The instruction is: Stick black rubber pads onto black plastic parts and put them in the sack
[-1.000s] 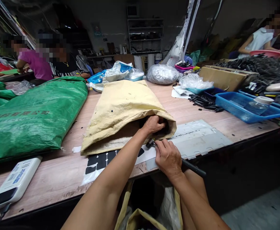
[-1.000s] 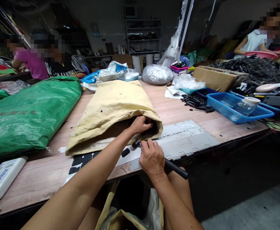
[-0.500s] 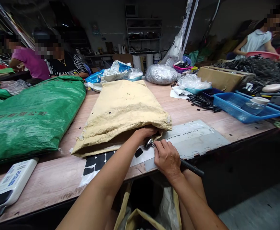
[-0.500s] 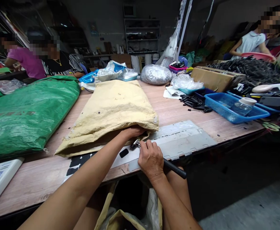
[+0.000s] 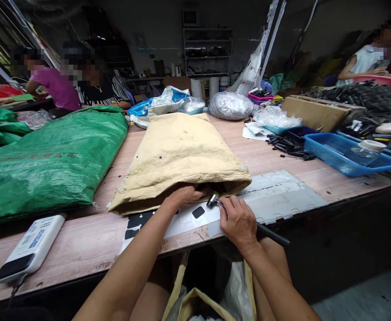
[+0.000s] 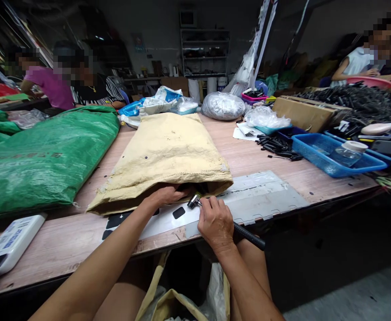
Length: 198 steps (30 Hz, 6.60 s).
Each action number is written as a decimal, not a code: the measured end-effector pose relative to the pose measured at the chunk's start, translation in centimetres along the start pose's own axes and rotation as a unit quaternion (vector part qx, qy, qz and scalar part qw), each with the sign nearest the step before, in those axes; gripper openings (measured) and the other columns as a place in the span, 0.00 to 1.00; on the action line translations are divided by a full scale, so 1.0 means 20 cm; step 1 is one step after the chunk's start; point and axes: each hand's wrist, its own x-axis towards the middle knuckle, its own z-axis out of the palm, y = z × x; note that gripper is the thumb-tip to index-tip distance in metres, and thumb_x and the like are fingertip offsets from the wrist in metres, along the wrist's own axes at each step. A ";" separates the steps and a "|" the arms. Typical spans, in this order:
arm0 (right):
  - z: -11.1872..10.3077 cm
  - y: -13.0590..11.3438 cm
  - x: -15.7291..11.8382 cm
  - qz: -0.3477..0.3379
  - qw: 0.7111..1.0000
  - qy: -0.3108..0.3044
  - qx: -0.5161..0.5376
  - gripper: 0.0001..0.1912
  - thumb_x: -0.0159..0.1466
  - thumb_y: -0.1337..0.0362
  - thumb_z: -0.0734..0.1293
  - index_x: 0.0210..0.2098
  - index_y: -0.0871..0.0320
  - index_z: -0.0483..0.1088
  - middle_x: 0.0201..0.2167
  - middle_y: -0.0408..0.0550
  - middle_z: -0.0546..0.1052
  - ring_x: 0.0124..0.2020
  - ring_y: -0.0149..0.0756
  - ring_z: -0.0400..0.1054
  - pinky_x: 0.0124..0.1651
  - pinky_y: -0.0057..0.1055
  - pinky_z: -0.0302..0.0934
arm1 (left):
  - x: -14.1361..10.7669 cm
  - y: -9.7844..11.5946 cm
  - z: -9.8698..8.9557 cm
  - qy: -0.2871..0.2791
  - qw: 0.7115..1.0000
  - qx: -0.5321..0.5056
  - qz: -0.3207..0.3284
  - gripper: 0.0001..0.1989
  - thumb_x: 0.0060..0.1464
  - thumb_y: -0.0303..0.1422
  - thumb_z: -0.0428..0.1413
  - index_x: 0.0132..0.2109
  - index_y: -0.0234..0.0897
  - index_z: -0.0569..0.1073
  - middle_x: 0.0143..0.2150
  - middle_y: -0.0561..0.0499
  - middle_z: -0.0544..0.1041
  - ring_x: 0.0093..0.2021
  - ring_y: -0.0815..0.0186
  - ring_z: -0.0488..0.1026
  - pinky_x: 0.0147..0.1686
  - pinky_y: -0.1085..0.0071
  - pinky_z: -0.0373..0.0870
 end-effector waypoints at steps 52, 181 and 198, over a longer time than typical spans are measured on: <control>0.03 0.03 -0.01 -0.042 0.998 0.041 0.023 0.09 0.69 0.64 0.64 0.47 0.55 0.74 0.35 0.48 0.74 0.40 0.41 0.63 0.43 0.36 0.55 | -0.47 0.04 -0.05 0.127 0.978 0.021 -0.165 0.05 0.52 0.37 0.58 0.34 0.41 0.73 0.32 0.54 0.77 0.32 0.65 0.70 0.30 0.71 0.56; -0.14 0.00 0.02 -0.041 0.992 -0.069 0.096 0.18 0.64 0.62 0.68 0.54 0.50 0.71 0.46 0.48 0.73 0.48 0.43 0.63 0.52 0.41 0.52 | -0.50 0.01 0.09 0.068 0.991 -0.057 0.098 0.09 0.53 0.29 0.63 0.43 0.40 0.78 0.40 0.49 0.77 0.44 0.59 0.70 0.47 0.62 0.65; -0.14 -0.11 0.07 -0.195 0.966 -0.133 0.101 0.11 0.68 0.53 0.67 0.41 0.54 0.73 0.38 0.47 0.73 0.42 0.40 0.60 0.48 0.39 0.47 | -0.51 -0.03 0.08 0.044 0.978 -0.125 0.161 0.07 0.55 0.28 0.59 0.42 0.40 0.79 0.40 0.49 0.77 0.44 0.60 0.70 0.48 0.62 0.64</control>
